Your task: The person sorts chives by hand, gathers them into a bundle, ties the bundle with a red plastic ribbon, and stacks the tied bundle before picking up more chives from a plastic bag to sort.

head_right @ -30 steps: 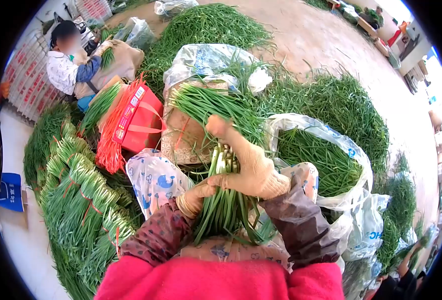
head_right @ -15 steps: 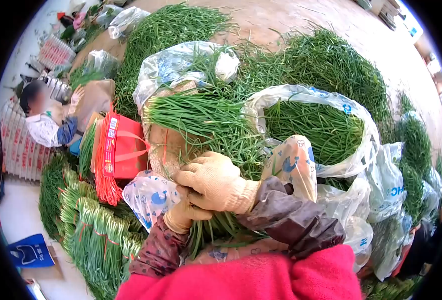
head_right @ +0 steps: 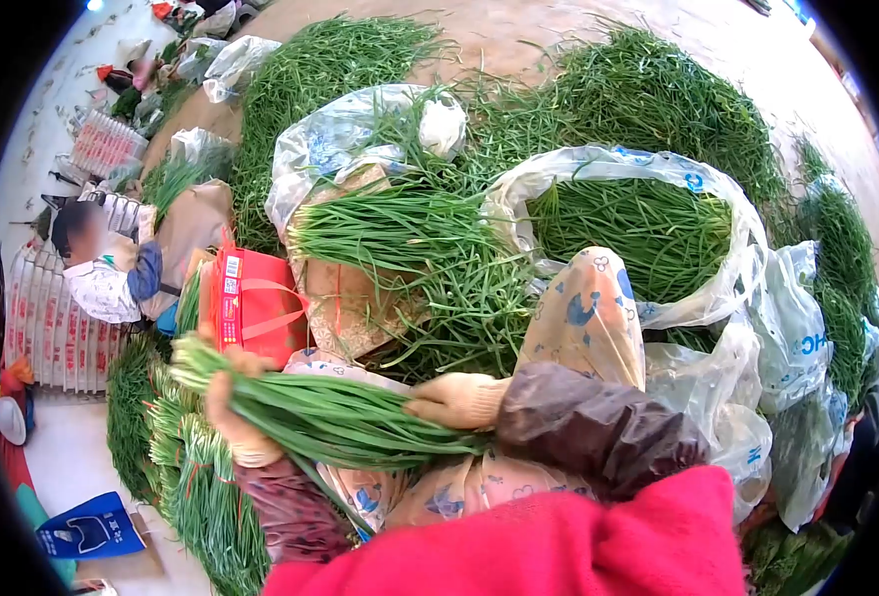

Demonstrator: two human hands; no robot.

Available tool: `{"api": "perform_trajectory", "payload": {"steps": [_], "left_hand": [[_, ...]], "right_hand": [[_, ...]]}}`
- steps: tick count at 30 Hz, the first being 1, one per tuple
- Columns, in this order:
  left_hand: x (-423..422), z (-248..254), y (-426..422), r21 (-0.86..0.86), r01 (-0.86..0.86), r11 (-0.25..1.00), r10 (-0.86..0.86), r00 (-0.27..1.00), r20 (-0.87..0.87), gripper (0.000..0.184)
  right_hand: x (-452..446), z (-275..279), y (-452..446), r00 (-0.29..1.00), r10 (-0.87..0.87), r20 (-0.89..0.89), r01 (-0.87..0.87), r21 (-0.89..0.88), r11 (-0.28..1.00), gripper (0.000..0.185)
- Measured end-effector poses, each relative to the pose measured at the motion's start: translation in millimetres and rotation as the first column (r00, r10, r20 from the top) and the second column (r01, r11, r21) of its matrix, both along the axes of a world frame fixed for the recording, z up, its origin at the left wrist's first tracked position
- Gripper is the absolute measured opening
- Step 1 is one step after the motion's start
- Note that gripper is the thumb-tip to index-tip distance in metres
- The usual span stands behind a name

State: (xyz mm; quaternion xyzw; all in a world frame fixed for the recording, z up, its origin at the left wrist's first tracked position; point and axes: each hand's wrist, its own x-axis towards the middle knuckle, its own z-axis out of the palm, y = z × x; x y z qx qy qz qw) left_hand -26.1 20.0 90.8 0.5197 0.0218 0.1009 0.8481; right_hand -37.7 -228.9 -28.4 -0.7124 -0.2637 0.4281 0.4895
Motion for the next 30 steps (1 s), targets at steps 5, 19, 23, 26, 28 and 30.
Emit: {"api": "perform_trajectory", "payload": {"steps": [5, 19, 23, 26, 28, 30], "left_hand": [[6, 53, 38, 0.169, -0.219, 0.961, 0.194, 0.969, 0.150, 0.063], [47, 4, -20, 0.011, 0.008, 1.000, -0.006, 0.977, -0.214, 0.032], [59, -15, -2, -0.065, -0.010, 0.998, -0.006, 0.972, -0.233, 0.067], [71, -32, 0, -0.033, 0.181, 0.983, -0.184, 0.956, -0.227, 0.067], [90, -52, -11, -0.004, 0.165, 0.986, -0.157, 0.932, -0.328, 0.072], [112, -69, -18, -0.097, 0.221, 0.970, -0.241, 0.878, -0.413, 0.071]], "right_hand": [[34, -24, -50, 0.959, 0.228, 0.170, -0.012, -0.779, 0.627, 0.033], [51, 37, 38, 0.965, 0.078, -0.250, 0.003, 0.309, 0.951, 0.088], [61, -35, -21, 0.948, 0.188, -0.258, -0.124, 0.246, 0.961, 0.073], [110, -50, -49, 0.718, -0.691, -0.085, 0.687, -0.076, 0.723, 0.041], [148, -84, -56, 0.437, -0.900, -0.013, 0.899, 0.043, 0.436, 0.025], [181, -93, -56, 0.343, -0.939, 0.005, 0.932, 0.121, 0.341, 0.021]]}}
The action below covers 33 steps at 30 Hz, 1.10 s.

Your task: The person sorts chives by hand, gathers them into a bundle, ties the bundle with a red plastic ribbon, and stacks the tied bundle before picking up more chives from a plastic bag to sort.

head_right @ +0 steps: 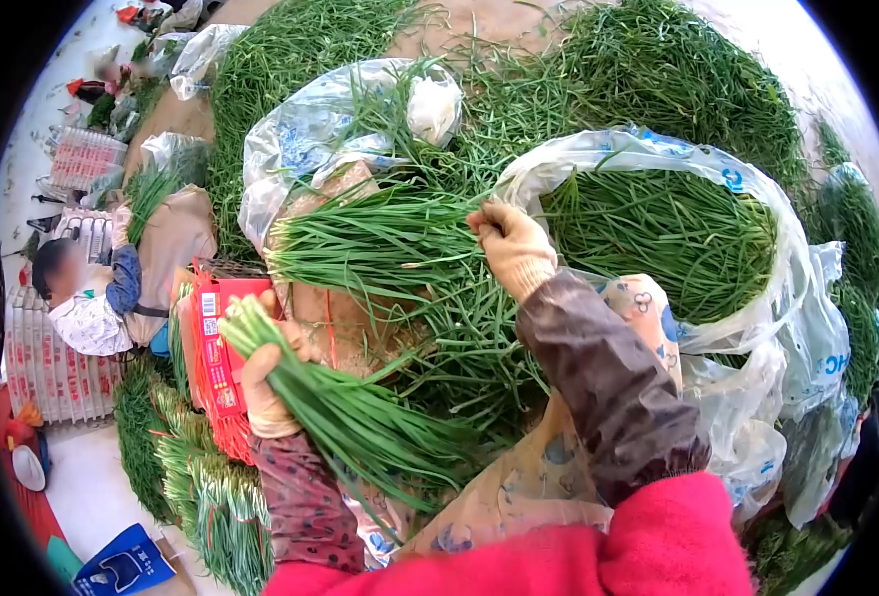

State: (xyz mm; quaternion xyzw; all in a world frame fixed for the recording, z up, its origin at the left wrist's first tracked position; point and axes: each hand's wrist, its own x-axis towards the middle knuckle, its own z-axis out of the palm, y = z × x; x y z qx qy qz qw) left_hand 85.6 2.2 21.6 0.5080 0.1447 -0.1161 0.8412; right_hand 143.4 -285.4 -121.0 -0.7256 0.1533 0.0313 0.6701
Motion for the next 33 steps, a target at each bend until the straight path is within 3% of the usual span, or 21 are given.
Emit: {"api": "perform_trajectory", "payload": {"steps": [2, 4, 5, 9, 12, 18, 19, 20, 21, 24, 28, 30, 33], "left_hand": [[23, -20, -8, -0.041, 0.031, 0.999, -0.030, 0.999, 0.019, 0.070], [45, -35, -17, -0.083, 0.066, 0.994, -0.064, 0.998, 0.016, 0.066], [55, -38, -21, -0.066, 0.100, 0.993, -0.100, 0.995, 0.011, 0.064], [93, -67, -35, -0.093, 0.188, 0.978, -0.191, 0.981, -0.022, 0.062], [117, -97, -33, -0.133, 0.276, 0.952, -0.287, 0.955, -0.073, 0.062], [136, -134, -31, -0.116, 0.327, 0.938, -0.340, 0.934, -0.111, 0.058], [136, -139, -30, -0.125, 0.302, 0.945, -0.318, 0.939, -0.131, 0.057], [136, -144, -29, -0.132, 0.276, 0.952, -0.295, 0.943, -0.152, 0.056], [137, -147, -26, -0.210, 0.248, 0.946, -0.288, 0.940, -0.184, 0.052], [138, -157, -21, -0.223, 0.261, 0.939, -0.300, 0.939, -0.166, 0.052], [138, -164, -17, -0.237, 0.260, 0.936, -0.300, 0.942, -0.151, 0.052], [138, -160, -18, -0.228, 0.282, 0.932, -0.318, 0.938, -0.139, 0.054], [139, -157, -21, -0.216, 0.316, 0.924, -0.347, 0.930, -0.121, 0.055]], "right_hand": [[19, -17, 1, 0.999, 0.029, 0.039, -0.025, -0.101, 0.995, 0.019], [36, -23, 3, 0.985, 0.154, -0.071, -0.168, -0.266, 0.949, 0.017], [39, -26, 2, 0.972, 0.177, -0.156, -0.213, -0.256, 0.943, 0.017], [49, -56, 12, 0.935, 0.294, -0.198, -0.340, -0.270, 0.901, 0.030], [52, -39, 22, 0.898, 0.341, -0.279, -0.422, -0.324, 0.847, 0.039], [54, -39, 30, 0.867, 0.378, -0.325, -0.488, -0.402, 0.775, 0.040], [52, -47, 32, 0.902, 0.372, -0.218, -0.431, -0.405, 0.807, 0.042], [50, -54, 33, 0.927, 0.360, -0.107, -0.372, -0.399, 0.838, 0.044], [50, -55, 32, 0.925, 0.363, -0.111, -0.376, -0.398, 0.837, 0.044], [51, -55, 33, 0.919, 0.380, -0.110, -0.392, -0.375, 0.840, 0.047], [53, -53, 32, 0.899, 0.390, -0.200, -0.430, -0.232, 0.873, 0.055], [55, -45, 29, 0.831, 0.461, -0.311, -0.515, -0.118, 0.849, 0.059], [60, -36, 36, 0.828, 0.416, -0.376, -0.452, -0.006, 0.892, 0.059]]}}
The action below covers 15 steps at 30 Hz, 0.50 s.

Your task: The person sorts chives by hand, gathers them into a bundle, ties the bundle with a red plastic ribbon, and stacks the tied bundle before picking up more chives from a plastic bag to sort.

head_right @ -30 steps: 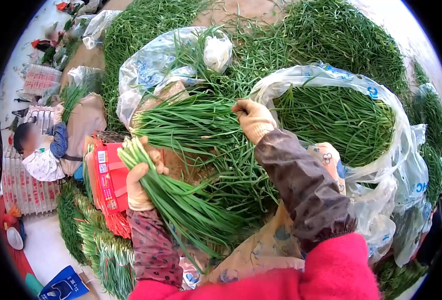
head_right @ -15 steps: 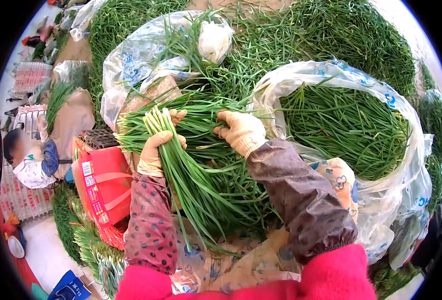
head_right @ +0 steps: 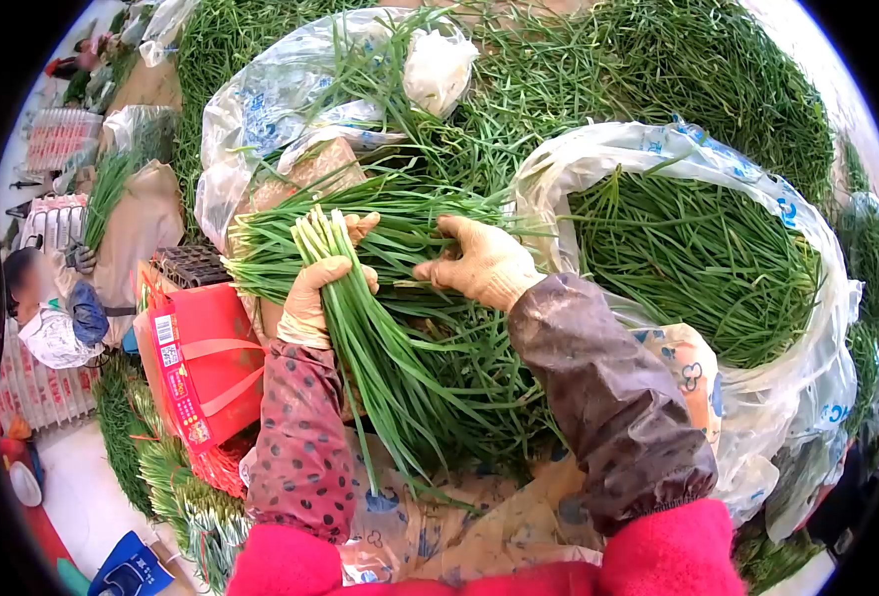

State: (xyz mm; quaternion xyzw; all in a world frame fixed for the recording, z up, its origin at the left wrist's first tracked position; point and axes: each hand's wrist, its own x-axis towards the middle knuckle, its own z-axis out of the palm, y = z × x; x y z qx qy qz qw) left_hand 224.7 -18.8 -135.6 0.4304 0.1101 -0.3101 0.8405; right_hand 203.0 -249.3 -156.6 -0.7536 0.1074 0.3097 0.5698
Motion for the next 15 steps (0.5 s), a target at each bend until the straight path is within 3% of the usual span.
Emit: {"api": "perform_trajectory", "payload": {"steps": [4, 7, 8, 15], "left_hand": [[3, -4, -3, 0.001, 0.006, 1.000, -0.006, 1.000, -0.017, 0.057], [6, -9, -2, 0.006, 0.008, 1.000, -0.008, 0.999, -0.032, 0.058], [6, -10, -3, 0.006, -0.009, 1.000, 0.009, 0.999, -0.036, 0.058], [9, -30, 0, 0.042, -0.009, 0.999, 0.010, 1.000, -0.016, 0.053]], "right_hand": [[-2, -3, 11, 0.982, -0.159, 0.105, 0.158, 0.014, 0.987, 0.048], [-3, -6, 15, 0.983, -0.143, 0.117, 0.139, 0.041, 0.989, 0.042], [-3, -6, 16, 0.979, -0.192, 0.067, 0.182, 0.122, 0.976, 0.043], [-3, -7, 18, 0.987, -0.149, 0.061, 0.138, 0.156, 0.978, 0.038]]}}
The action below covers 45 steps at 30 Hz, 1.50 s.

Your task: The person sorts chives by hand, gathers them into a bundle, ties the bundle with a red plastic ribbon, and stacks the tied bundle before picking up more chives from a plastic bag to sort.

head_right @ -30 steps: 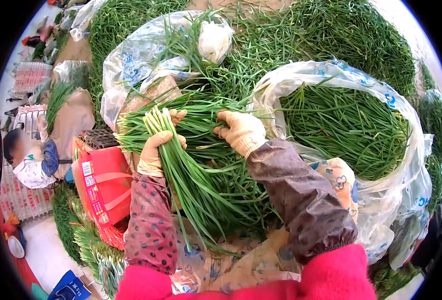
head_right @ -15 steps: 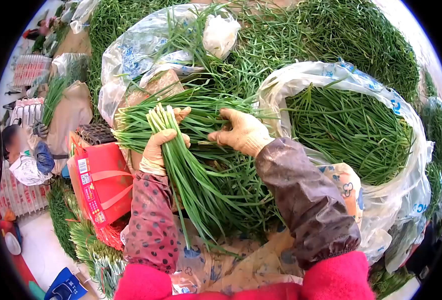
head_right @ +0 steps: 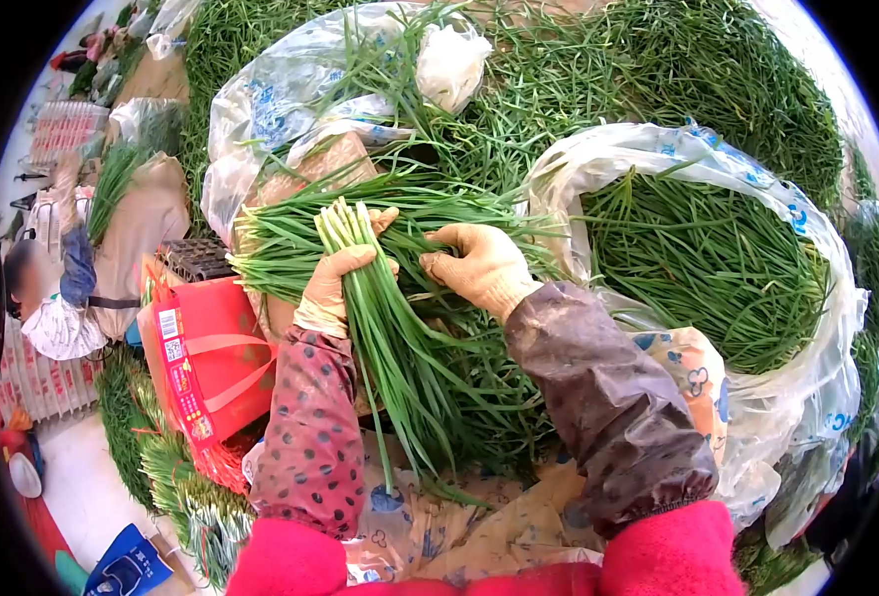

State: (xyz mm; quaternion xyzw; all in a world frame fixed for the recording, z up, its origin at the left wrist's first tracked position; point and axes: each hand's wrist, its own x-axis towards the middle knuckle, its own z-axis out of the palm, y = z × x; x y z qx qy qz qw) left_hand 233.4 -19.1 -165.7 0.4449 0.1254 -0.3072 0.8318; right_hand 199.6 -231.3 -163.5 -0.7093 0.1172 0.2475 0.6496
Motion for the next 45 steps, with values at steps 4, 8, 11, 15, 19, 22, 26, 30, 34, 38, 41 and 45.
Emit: {"api": "perform_trajectory", "payload": {"steps": [4, 8, 11, 15, 19, 22, 26, 30, 34, 38, 41, 45], "left_hand": [[7, -20, 5, 0.020, 0.001, 1.000, 0.000, 1.000, -0.018, 0.053], [9, -19, 2, 0.000, -0.003, 1.000, 0.003, 0.992, -0.126, 0.055], [9, -25, 3, 0.001, -0.034, 0.999, 0.034, 0.994, -0.107, 0.049], [7, -14, -2, 0.036, -0.054, 0.998, 0.057, 0.994, -0.091, 0.049], [-8, 25, -5, 0.032, -0.003, 0.999, 0.001, 0.999, 0.043, 0.053], [-40, 77, -15, 0.093, -0.089, 0.992, 0.078, 0.990, 0.116, 0.055], [-97, 129, -30, 0.311, -0.274, 0.910, 0.138, 0.908, 0.397, 0.062], [-165, 152, -30, -0.089, -0.577, 0.812, 0.583, 0.806, 0.098, 0.061], [-204, 155, -21, -0.193, -0.708, 0.680, 0.700, 0.704, -0.116, 0.055], [-209, 145, -19, -0.110, -0.679, 0.726, 0.672, 0.734, -0.098, 0.051], [-196, 154, -12, -0.174, -0.521, 0.835, 0.544, 0.829, 0.131, 0.065], [-161, 114, 7, 0.121, -0.599, 0.792, 0.513, 0.759, 0.401, 0.074]], "right_hand": [[11, 26, 6, 0.956, 0.143, -0.256, -0.119, 0.104, 0.987, 0.020], [21, 42, 22, 0.690, 0.641, -0.337, -0.719, -0.213, 0.662, 0.020], [20, 57, 13, 0.525, 0.754, -0.396, -0.808, -0.511, 0.294, 0.023], [-10, 63, -52, 0.548, 0.785, -0.287, -0.693, -0.682, 0.235, 0.037], [0, 127, -75, 0.741, 0.611, -0.280, -0.554, -0.769, 0.320, 0.054], [-30, 145, -64, 0.909, 0.338, 0.246, -0.174, -0.512, 0.841, 0.076], [-79, 145, 12, 0.786, 0.261, 0.560, -0.302, -0.020, 0.953, 0.108], [-143, 143, 51, 0.803, 0.296, 0.517, -0.239, -0.175, 0.955, 0.126], [-173, 141, 57, 0.771, 0.382, 0.509, -0.291, -0.252, 0.923, 0.124], [-172, 148, 55, 0.897, 0.427, 0.113, -0.413, -0.128, 0.902, 0.098], [-134, 159, 39, 0.864, 0.489, 0.117, -0.488, -0.045, 0.872, 0.099], [-66, 209, 12, 0.883, 0.431, 0.186, -0.347, -0.362, 0.865, 0.097]]}}
